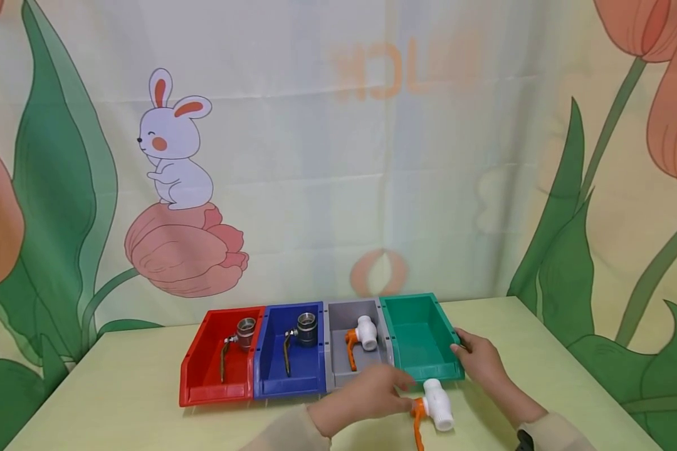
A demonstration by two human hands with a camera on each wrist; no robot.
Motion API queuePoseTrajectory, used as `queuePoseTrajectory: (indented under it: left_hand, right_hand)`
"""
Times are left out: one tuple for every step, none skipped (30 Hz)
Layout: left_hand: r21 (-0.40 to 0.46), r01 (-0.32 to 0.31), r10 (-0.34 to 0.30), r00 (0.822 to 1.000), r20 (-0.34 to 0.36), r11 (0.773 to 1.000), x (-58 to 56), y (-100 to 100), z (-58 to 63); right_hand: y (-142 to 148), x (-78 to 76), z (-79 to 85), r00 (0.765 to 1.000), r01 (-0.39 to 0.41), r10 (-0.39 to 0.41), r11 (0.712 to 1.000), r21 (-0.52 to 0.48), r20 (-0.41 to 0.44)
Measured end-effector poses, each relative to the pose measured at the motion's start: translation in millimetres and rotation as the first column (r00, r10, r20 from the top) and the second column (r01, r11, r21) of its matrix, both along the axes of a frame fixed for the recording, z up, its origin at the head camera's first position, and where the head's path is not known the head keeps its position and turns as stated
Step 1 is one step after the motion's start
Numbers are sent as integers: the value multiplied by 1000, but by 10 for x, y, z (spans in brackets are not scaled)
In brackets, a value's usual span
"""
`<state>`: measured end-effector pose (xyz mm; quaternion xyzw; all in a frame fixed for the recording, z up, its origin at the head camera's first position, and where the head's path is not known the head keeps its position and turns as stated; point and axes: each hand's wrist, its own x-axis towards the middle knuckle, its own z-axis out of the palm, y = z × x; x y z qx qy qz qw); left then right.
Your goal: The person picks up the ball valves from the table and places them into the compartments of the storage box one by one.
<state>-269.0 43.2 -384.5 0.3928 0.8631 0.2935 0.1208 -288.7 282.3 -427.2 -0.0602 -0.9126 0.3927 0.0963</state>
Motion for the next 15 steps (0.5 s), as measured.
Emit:
queuePoseTrajectory:
  left_hand:
    - [-16,-3,2,1000,-24,1000,0,27,-29]
    - [-35,-9,8,999,-46,999,-4,56,-57]
    - [-49,-13,10,997,-73,999,-6,80,-86]
    - [-63,-23,17,996,-90,998,-6,107,-112]
    - [-79,-30,21,994,-111,996,-6,130,-137]
    - [-97,-40,27,992,-127,994,-6,155,-158]
    - [-118,-56,40,990,-135,991,-8,181,-180]
    - [-133,-71,53,989,-137,989,-10,207,-202]
    - [-147,-83,62,987,-147,986,-12,231,-222]
    - [-155,-94,71,986,-149,984,-15,253,-241]
    - [-159,-98,74,986,-150,982,-21,273,-261]
    - [-162,-100,75,985,-156,982,-24,291,-277]
    - [-160,-98,74,985,-154,982,-28,306,-292]
    - [-159,-92,68,986,-150,983,-32,319,-307]
    - [-159,-87,64,987,-148,983,-36,330,-319]
  right_hand:
    - [-4,3,0,1000,-1,1,1000,-3,-1]
    - [-6,5,-1,1000,-1,1,1000,-4,-3]
    - [-8,6,-2,1000,-1,1,1000,-6,-4]
    - [-4,6,-9,1000,-4,4,1000,-3,-8]
    - [2,5,-18,1000,-6,6,1000,1,-13]
    - [3,-1,-27,1000,-5,5,1000,1,-13]
    - [6,-5,-36,1000,-4,4,1000,2,-13]
    - [11,-9,-45,1000,-5,5,1000,2,-13]
    - [15,-12,-54,1000,-5,5,1000,0,-13]
    - [20,-15,-62,1000,-5,5,1000,0,-13]
    - [21,-17,-68,1000,-6,6,1000,-2,-14]
    - [21,-18,-71,1000,-7,7,1000,-5,-15]
    - [22,-16,-73,1000,-8,8,1000,-7,-15]
    - [19,-17,-72,1000,-8,7,1000,-10,-16]
    - [17,-16,-70,1000,-7,7,1000,-10,-16]
